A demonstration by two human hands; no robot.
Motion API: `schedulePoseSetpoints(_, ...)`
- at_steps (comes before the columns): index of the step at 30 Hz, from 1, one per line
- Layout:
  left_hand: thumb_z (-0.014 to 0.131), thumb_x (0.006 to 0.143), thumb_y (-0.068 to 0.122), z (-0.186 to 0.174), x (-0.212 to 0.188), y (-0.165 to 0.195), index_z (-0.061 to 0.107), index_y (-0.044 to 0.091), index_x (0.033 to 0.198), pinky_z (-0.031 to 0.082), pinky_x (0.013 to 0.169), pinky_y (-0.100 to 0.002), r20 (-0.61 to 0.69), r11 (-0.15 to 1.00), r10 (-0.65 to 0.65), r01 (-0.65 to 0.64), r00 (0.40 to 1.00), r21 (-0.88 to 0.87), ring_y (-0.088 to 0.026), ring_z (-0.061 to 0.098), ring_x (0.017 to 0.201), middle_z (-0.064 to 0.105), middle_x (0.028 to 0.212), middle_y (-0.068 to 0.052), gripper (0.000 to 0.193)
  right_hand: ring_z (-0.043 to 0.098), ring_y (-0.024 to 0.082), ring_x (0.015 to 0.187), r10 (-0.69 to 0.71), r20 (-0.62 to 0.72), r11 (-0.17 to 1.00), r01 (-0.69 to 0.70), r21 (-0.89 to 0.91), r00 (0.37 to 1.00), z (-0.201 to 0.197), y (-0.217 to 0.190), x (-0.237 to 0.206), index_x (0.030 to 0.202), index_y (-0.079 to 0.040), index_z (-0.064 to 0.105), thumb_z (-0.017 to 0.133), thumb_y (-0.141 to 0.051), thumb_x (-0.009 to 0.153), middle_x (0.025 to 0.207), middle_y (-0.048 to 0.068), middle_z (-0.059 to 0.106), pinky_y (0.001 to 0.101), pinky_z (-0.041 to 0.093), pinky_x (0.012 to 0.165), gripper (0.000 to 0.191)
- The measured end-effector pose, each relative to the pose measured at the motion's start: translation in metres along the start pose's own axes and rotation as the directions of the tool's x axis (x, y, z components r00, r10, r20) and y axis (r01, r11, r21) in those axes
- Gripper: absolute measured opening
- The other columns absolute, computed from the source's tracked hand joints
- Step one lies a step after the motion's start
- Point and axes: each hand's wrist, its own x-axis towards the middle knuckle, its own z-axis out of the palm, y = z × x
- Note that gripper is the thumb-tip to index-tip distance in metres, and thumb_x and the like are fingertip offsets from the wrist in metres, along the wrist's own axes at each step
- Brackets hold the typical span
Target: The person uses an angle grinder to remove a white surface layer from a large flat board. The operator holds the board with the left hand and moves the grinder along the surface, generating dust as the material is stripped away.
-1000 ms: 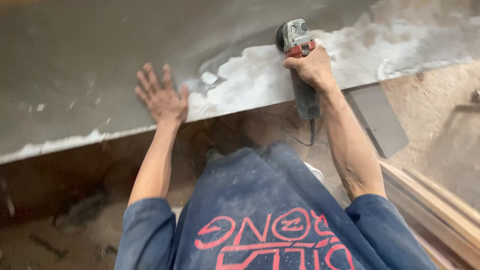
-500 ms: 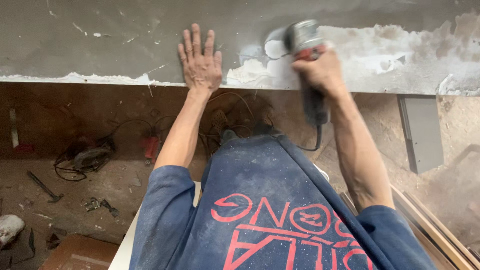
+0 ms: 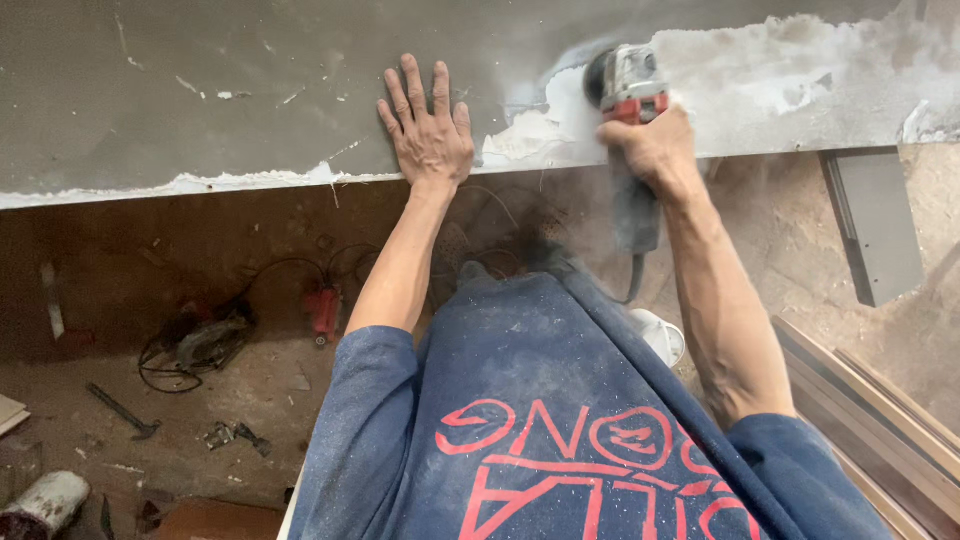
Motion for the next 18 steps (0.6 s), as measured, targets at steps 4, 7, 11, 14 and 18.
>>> schedulePoseSetpoints(4,0.04,0.112,0.047,-0.002,0.0,0.002,0.009,0.027,0.167,0.002,0.128,-0.062,-0.045,1.0,0.028,-0.028,0.999,0.003,-0.04,-0.004,0.158,-0.007,0.171,-0.012,0.067,0.072,0.023,0.088,-0.101,0.006,0.982,0.101,-0.161,0.995,0.038,0.005,-0.021,0.113,0.002,0.068,0.086,-0.04,0.066,0.1,0.017,0.075,0.0345,0.058,0.081,0.066)
schedulePoseSetpoints(7,0.042,0.111,0.045,-0.005,-0.002,0.002,0.012,0.025,0.168,0.002,0.128,-0.062,-0.25,0.993,0.117,-0.111,0.961,0.038,-0.038,-0.006,0.158,-0.008,0.172,-0.011,0.067,0.07,0.024,0.088,-0.181,-0.046,0.961,0.167,-0.221,0.982,0.042,0.011,-0.031,0.116,0.005,0.067,0.088,-0.04,0.066,0.1,0.019,0.074,0.0372,0.056,0.082,0.07)
schedulePoseSetpoints(11,0.043,0.11,0.042,-0.011,-0.008,0.004,0.025,0.022,0.166,0.006,0.129,-0.061,0.014,0.998,0.023,-0.022,1.0,-0.064,-0.041,0.0,0.158,0.0,0.171,-0.013,0.062,0.075,0.025,0.089,0.104,-0.095,0.99,-0.113,-0.086,0.99,0.011,0.023,-0.036,0.108,0.004,0.073,0.08,-0.042,0.072,0.099,0.017,0.076,0.0367,0.061,0.081,0.059)
schedulePoseSetpoints(14,0.044,0.108,0.038,-0.011,-0.009,0.006,0.033,0.019,0.163,0.009,0.129,-0.058,-0.006,0.995,0.018,-0.018,1.0,-0.094,-0.04,0.007,0.158,0.01,0.171,-0.013,0.059,0.076,0.023,0.086,0.093,-0.133,0.994,-0.099,-0.043,0.987,0.016,0.026,-0.038,0.107,-0.001,0.072,0.08,-0.043,0.068,0.095,0.013,0.076,0.0356,0.061,0.077,0.058)
schedulePoseSetpoints(18,0.043,0.11,0.032,-0.003,-0.008,0.0,0.038,0.013,0.16,0.016,0.13,-0.052,-0.16,0.979,0.052,-0.082,0.986,-0.185,-0.036,0.022,0.158,0.03,0.169,-0.012,0.053,0.074,0.032,0.094,-0.091,-0.012,0.961,0.084,-0.264,0.996,0.072,0.014,-0.048,0.11,0.001,0.07,0.087,-0.052,0.064,0.1,0.02,0.075,0.0408,0.058,0.085,0.072)
